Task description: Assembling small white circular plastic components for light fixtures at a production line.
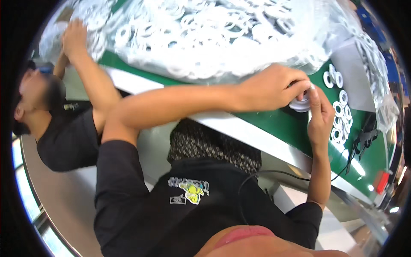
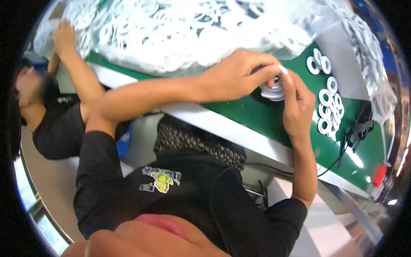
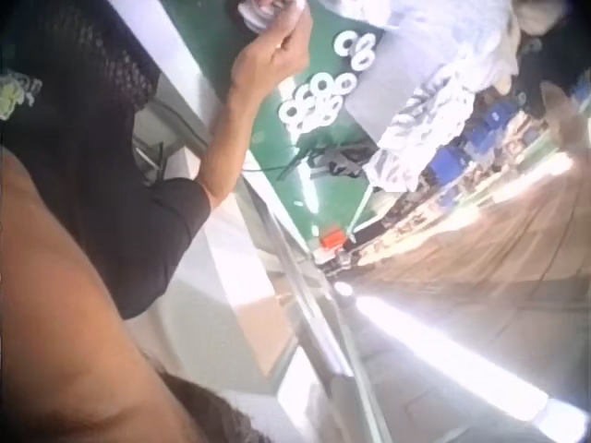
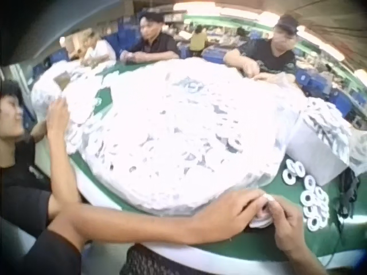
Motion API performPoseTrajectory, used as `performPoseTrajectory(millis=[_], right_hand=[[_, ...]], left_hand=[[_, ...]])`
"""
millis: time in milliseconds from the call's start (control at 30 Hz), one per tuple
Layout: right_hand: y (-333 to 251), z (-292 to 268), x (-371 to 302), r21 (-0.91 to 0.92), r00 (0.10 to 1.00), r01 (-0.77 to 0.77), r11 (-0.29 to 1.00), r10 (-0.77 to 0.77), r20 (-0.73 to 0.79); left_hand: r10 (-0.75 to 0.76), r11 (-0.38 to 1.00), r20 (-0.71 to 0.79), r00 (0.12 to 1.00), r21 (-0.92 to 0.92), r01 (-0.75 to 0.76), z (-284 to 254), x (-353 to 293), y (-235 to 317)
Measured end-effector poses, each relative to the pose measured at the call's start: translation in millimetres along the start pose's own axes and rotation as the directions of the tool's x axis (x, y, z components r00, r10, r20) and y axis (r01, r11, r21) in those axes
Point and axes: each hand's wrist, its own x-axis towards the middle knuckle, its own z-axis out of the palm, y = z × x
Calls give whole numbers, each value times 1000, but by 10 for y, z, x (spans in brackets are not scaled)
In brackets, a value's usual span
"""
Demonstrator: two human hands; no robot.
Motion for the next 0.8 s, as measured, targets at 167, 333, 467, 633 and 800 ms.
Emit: performPoseTrajectory(millis=[167,333,467,633,800], right_hand=[[150,-180,-14,-12,999,-24,1000,24,48],[277,-162,-48,-44,996,-9,999,13,84],[236,-147,-17,-90,993,15,996,-4,119],[139,-113,5,-60,990,12,998,-3,139],[132,-12,-13,-49,998,46,998,-44,47]], left_hand=[[42,998,37,998,-56,-40,87,83,-63],[-40,995,0,999,-91,39,76,-13,-94],[-71,995,-9,997,-71,70,58,-17,-104],[-69,995,4,998,-65,70,18,9,-99],[-87,994,-21,996,-61,85,59,7,-112]])
